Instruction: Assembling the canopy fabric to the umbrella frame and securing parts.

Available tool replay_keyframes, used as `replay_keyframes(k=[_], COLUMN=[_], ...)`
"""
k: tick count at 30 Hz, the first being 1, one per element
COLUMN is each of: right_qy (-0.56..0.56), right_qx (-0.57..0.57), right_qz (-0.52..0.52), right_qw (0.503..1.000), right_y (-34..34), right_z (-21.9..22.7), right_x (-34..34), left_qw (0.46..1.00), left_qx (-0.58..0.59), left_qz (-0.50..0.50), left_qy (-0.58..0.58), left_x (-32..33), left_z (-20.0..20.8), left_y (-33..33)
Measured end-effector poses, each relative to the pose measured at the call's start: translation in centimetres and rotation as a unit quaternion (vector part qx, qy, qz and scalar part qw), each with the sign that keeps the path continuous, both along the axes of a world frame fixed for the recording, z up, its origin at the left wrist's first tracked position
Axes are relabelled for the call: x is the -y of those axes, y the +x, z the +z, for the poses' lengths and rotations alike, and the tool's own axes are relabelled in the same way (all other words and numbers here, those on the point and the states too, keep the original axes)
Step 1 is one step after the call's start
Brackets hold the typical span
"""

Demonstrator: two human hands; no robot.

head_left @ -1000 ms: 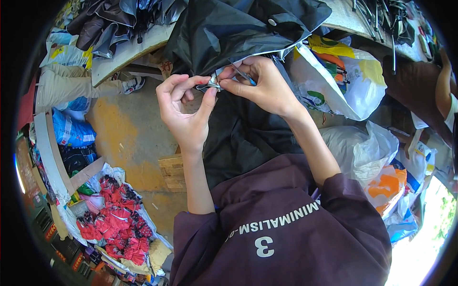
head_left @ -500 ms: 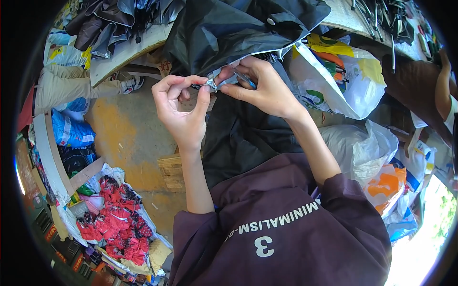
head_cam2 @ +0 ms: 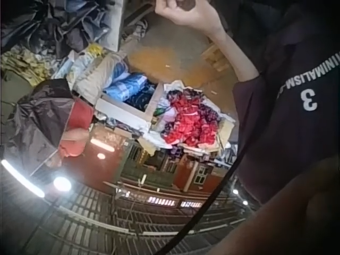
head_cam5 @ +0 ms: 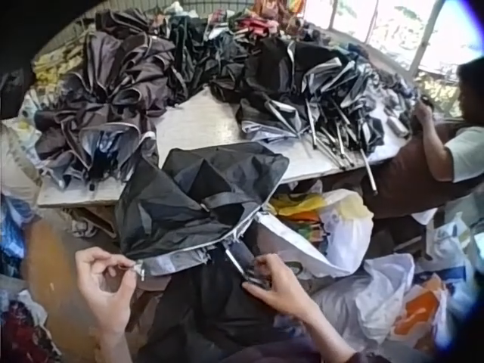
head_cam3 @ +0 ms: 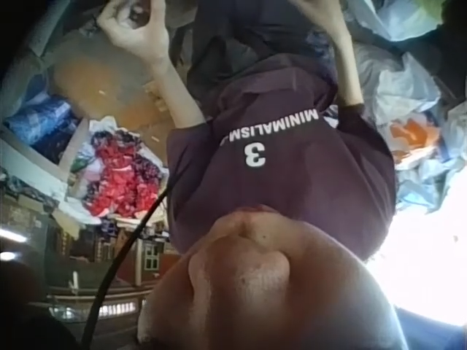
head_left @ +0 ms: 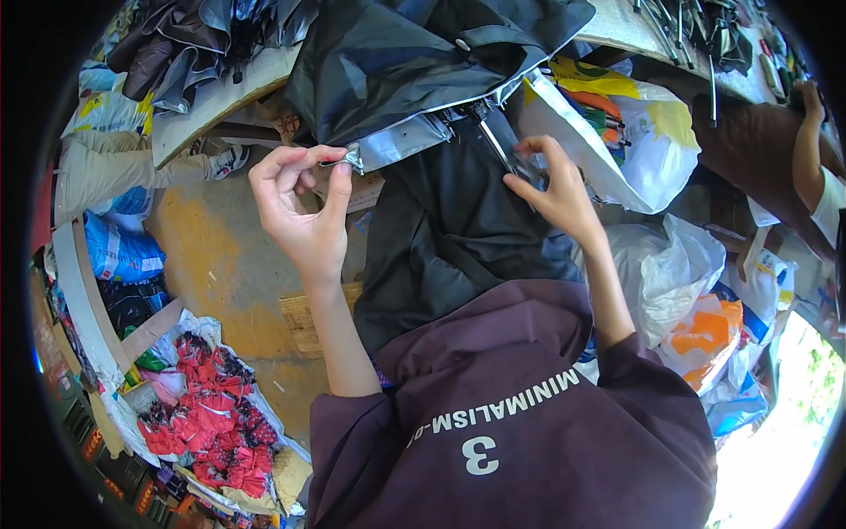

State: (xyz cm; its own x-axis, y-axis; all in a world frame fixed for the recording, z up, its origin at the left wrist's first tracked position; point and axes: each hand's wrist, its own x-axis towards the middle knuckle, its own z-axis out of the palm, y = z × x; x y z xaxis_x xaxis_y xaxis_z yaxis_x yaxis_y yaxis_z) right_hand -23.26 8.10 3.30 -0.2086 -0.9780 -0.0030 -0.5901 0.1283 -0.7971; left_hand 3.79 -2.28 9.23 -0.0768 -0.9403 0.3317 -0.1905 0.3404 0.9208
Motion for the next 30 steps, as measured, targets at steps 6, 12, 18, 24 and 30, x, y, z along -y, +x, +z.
replay_keyframes(k=[6,12,18,24,30], right_qy=[0.043,0.118,-0.012,0.039,0.079], right_qx=[0.033,-0.155,-0.025,0.123,0.183], right_qz=[0.134,0.234,-0.007,-0.022,-0.041], right_qw=[0.990,0.952,1.000,0.991,0.979], right_y=[5.1,9.3,3.1,1.4,2.5], right_z=[4.8,3.5,2.1,0.8,4.9], right_x=[2.3,4.6,-0.6,-1.0,-0.8], left_qw=[1.000,1.000,0.997,0.938,0.905], left_qx=[0.016,0.028,0.070,0.305,0.330], left_qz=[0.006,-0.005,-0.005,0.007,0.020], left_qy=[-0.003,-0.013,-0.031,-0.163,-0.266], left_x=[-0.3,0.1,-0.1,-0.2,-0.7], left_z=[0.3,0.8,0.3,-0.2,-0.3], left_y=[0.1,-0.3,0.0,-1.3,-3.5])
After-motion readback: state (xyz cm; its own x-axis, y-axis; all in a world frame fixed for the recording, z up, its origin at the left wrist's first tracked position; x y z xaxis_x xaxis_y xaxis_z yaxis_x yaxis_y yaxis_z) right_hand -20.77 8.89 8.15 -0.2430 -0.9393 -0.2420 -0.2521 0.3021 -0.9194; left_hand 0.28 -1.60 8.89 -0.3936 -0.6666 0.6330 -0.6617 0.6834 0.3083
